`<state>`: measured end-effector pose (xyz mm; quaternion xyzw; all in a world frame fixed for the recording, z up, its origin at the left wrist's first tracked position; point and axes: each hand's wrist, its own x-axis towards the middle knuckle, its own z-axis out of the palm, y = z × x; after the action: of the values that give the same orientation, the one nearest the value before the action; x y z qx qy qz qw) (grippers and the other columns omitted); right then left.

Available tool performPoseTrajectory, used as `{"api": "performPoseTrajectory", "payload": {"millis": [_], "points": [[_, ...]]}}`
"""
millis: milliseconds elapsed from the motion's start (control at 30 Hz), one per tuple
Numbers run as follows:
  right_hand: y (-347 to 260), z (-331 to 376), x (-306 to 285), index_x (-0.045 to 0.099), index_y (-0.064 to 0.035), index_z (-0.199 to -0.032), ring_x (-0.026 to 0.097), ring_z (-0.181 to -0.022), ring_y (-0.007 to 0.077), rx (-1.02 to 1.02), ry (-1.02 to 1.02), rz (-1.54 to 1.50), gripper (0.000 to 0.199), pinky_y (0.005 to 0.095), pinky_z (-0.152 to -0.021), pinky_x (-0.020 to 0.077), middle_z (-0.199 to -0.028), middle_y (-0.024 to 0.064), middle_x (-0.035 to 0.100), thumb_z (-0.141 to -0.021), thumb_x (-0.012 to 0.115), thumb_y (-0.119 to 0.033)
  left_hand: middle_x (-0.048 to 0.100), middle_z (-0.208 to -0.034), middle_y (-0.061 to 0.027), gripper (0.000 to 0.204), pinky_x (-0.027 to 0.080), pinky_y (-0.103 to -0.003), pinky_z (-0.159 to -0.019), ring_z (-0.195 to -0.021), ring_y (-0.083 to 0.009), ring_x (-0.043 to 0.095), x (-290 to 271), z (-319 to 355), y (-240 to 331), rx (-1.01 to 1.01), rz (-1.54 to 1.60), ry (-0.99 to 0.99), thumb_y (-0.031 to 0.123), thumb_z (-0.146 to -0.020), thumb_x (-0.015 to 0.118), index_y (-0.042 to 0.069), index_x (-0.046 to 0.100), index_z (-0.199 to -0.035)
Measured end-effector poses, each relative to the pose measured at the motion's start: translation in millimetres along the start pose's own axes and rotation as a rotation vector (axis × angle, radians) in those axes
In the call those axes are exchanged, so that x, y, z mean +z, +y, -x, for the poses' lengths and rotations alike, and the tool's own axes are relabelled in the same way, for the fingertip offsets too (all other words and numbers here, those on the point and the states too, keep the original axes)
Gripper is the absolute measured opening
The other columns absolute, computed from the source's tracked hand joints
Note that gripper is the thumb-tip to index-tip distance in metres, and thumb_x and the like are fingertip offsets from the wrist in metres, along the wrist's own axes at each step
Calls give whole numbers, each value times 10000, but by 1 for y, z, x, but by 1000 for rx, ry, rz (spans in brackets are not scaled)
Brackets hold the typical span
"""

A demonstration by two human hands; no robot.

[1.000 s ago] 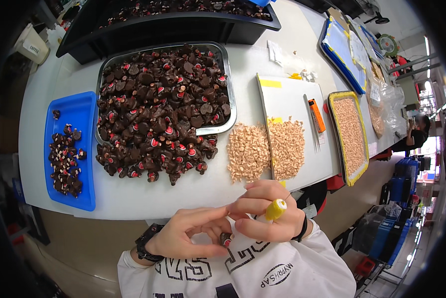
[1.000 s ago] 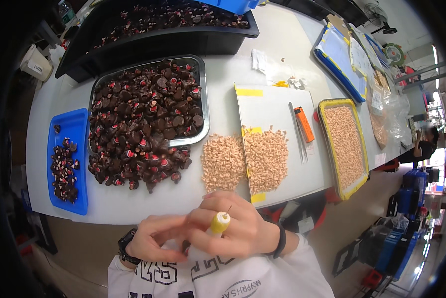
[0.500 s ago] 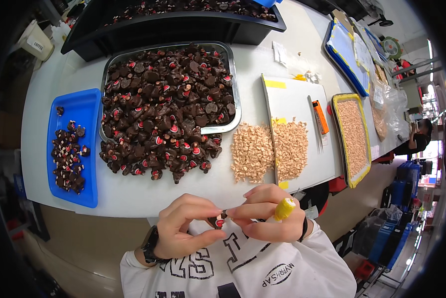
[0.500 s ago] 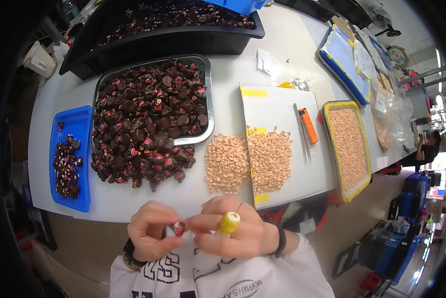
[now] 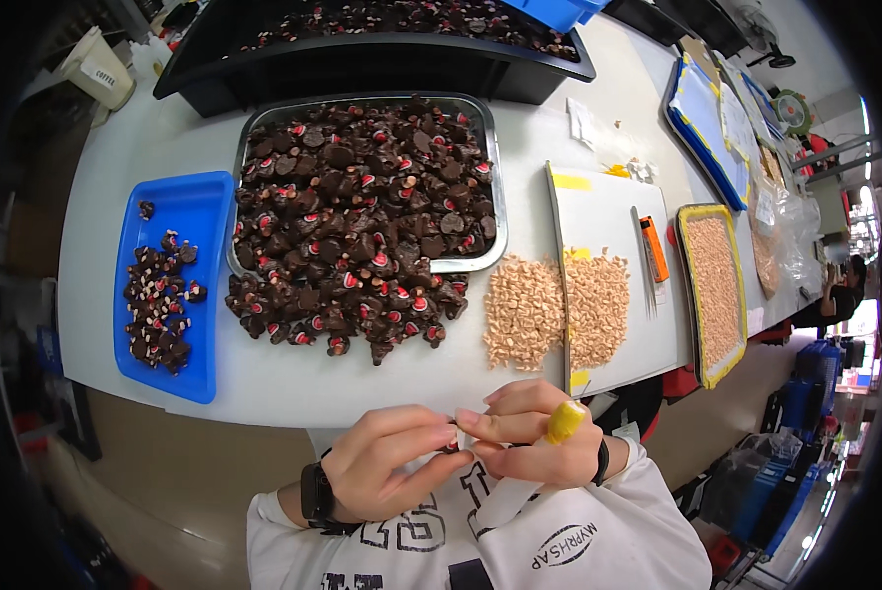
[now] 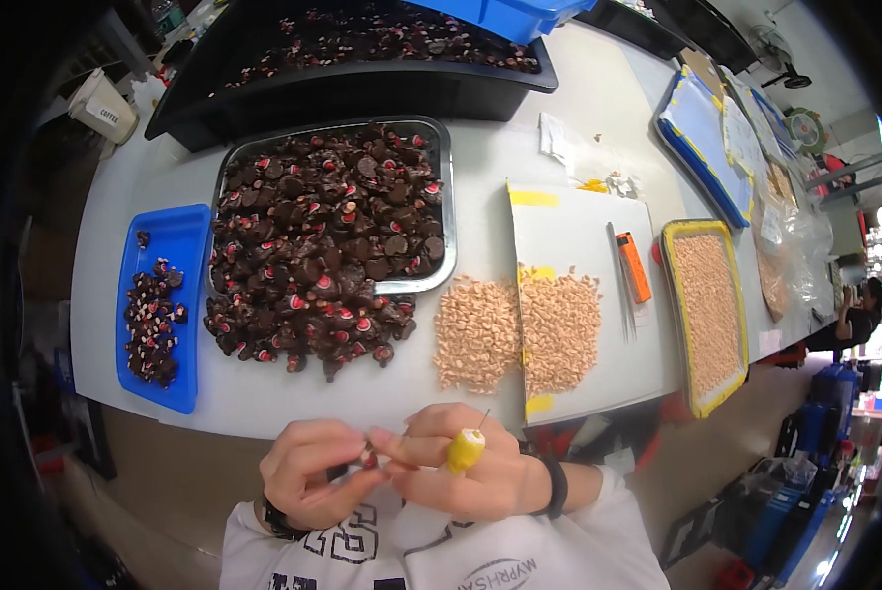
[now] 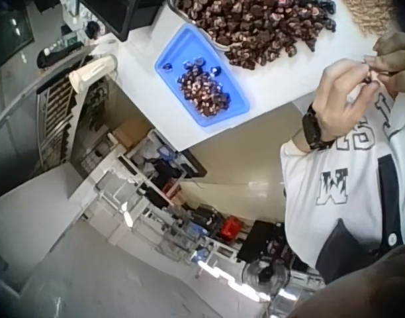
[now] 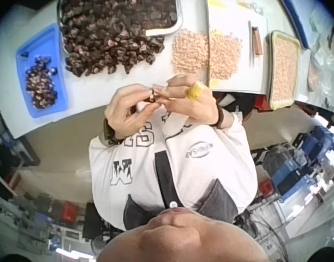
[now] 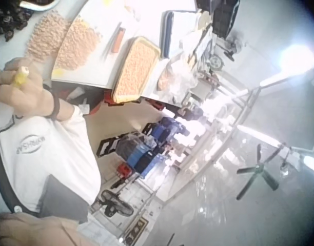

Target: The person decorates small chocolate pieces by applying a small dot of yellow substance from a squeeze bottle onto each piece. They handle the chocolates one at a time, pick them up from a tray, apply the dot, and place them back. The process is repetitive and focused on precise placement of the yellow dot.

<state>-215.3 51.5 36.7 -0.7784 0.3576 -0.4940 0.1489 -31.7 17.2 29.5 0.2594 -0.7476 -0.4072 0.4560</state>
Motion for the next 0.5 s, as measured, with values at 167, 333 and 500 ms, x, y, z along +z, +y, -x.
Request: {"api": "performPoseTrajectory", "payload": {"millis": [167,333,500], "points": [[1,-5,-4,568,-25,-711,600,-770,322,188,-86,-104,120,368,-672,491,-1046,246,602,-666,674,6,611,-955,-137,327,522,-258,-640,-711,-211,626,-29,-5,8,-162,-165,-130,-10,-674,740,-7,596,-967],[2,3,-7,430,-77,-808,598,-769,304,198,308,-101,237,377,-690,461,-994,228,615,-740,648,-15,580,-1072,-148,387,501,-245,-669,-833,-192,607,-104,12,-9,-356,-433,479,-109,-710,613,-47,560,-1088],[9,7,-9,349,-122,-946,595,-715,277,193,225,-27,317,374,-678,461,-925,202,629,-791,612,-34,480,-1211,-104,434,461,-208,-667,-812,-131,558,-106,-5,-18,-470,-469,350,-97,-762,524,-19,503,-1188]]}}
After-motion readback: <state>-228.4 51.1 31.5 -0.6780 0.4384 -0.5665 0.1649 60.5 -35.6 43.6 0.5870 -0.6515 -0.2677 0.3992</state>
